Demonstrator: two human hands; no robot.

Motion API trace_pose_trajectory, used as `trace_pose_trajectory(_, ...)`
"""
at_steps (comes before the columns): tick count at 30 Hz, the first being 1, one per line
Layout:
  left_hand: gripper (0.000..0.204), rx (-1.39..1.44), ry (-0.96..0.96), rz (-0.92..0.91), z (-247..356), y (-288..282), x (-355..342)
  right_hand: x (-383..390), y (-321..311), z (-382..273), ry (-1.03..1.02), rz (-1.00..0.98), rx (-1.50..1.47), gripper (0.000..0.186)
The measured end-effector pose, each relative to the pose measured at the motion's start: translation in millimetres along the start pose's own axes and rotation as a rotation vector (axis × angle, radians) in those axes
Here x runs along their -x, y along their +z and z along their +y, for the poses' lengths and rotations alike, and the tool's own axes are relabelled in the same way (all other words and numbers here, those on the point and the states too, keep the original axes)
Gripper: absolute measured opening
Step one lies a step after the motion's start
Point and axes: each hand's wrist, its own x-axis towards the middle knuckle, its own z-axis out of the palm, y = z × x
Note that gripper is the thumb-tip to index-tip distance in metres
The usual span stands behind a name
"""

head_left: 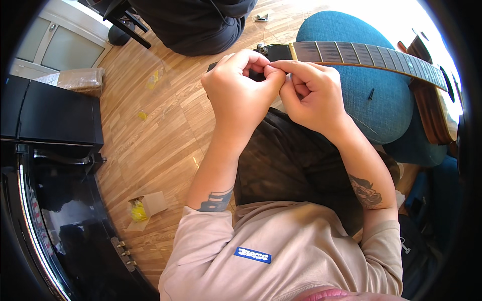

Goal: The person strings an acoustic guitar by threading a new string through the bridge and winding it onto the tuning peg at the headstock. They repeat this process for multiple strings, carefully winding and securing each one.

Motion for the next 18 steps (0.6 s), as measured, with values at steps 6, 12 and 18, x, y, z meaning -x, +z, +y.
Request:
trace_pose_trajectory(6, 0.017, -0.035, -0.032, 0.057, 10.3, 8.8, 0.3, -0.2, -5.9, 3.1, 0.018, -0.035, 0.051, 0.026)
trace_pose_trajectory(12, 0.018, -0.109, -0.068, 0.048, 11.6, 14.3, 4.3, -1.4, -11.6, 6.3, -0.013, -0.076, 0.024, 0.025)
trace_pose_trajectory(18, 0.014, -0.136, -0.079, -0.015, 18.6, 8.6, 2.9, -1.3, -17.3, 4.5, 0.001, -0.087, -0.022, 0.024)
